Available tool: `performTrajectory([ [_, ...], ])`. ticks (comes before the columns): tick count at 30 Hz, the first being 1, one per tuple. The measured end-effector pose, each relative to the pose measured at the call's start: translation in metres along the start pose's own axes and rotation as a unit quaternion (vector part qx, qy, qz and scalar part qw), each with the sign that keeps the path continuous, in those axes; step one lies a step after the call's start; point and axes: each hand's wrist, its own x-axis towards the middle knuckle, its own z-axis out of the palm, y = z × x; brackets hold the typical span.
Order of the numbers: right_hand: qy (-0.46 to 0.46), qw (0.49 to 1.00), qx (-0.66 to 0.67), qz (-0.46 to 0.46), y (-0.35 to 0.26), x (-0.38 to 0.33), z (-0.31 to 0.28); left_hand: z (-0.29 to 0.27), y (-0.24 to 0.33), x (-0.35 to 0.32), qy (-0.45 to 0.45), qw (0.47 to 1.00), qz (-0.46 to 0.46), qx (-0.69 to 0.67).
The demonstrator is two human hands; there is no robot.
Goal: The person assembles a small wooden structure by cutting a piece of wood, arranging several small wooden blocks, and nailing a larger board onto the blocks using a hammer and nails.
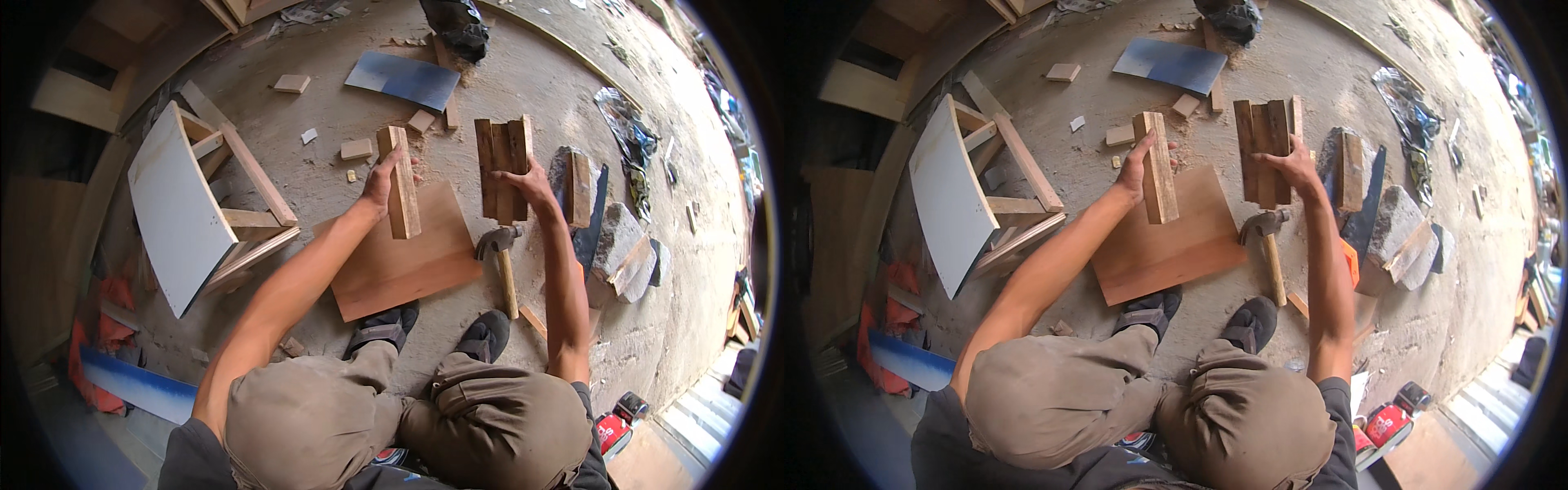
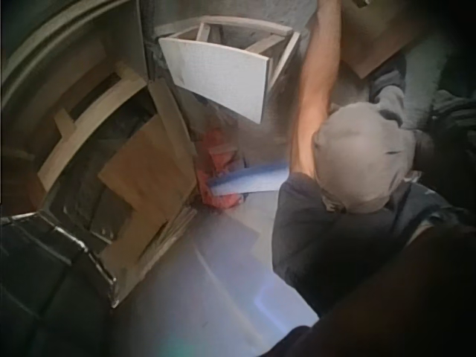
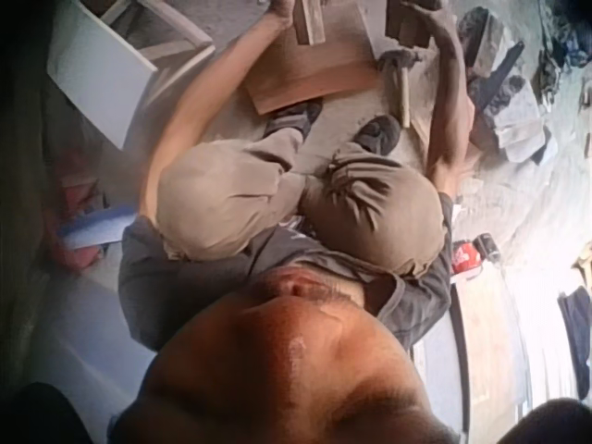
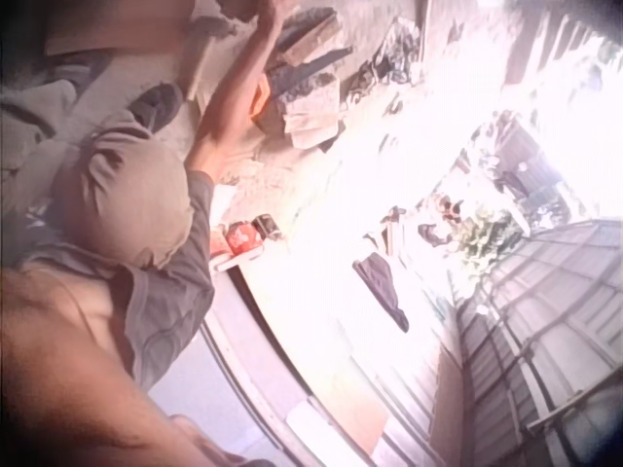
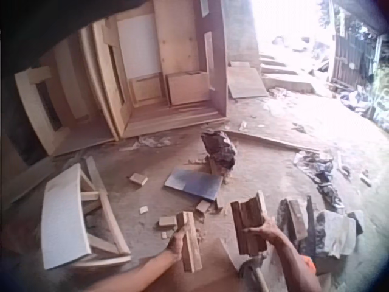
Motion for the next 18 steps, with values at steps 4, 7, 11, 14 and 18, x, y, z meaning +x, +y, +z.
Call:
performTrajectory([
  [4, -0.04, 0.979, 0.193, 0.048, -0.017, -0.031, 0.032, 0.018, -0.002, -0.006, -0.046, 0.991, 0.034, 0.118],
  [7, -0.038, 0.98, 0.193, -0.002, -0.061, -0.061, 0.085, 0.026, -0.014, -0.008, -0.059, 0.982, -0.033, 0.176],
  [11, -0.061, 0.985, 0.16, 0.01, -0.071, -0.068, 0.093, 0.034, 0.014, -0.026, -0.112, 0.989, 0.005, 0.097],
  [14, -0.048, 0.983, 0.174, -0.023, -0.076, -0.071, 0.099, 0.028, 0.017, -0.031, -0.104, 0.994, -0.042, 0.008],
  [18, -0.099, 0.961, 0.257, -0.003, -0.089, -0.076, 0.09, 0.025, 0.024, -0.036, -0.116, 0.993, -0.022, -0.012],
])
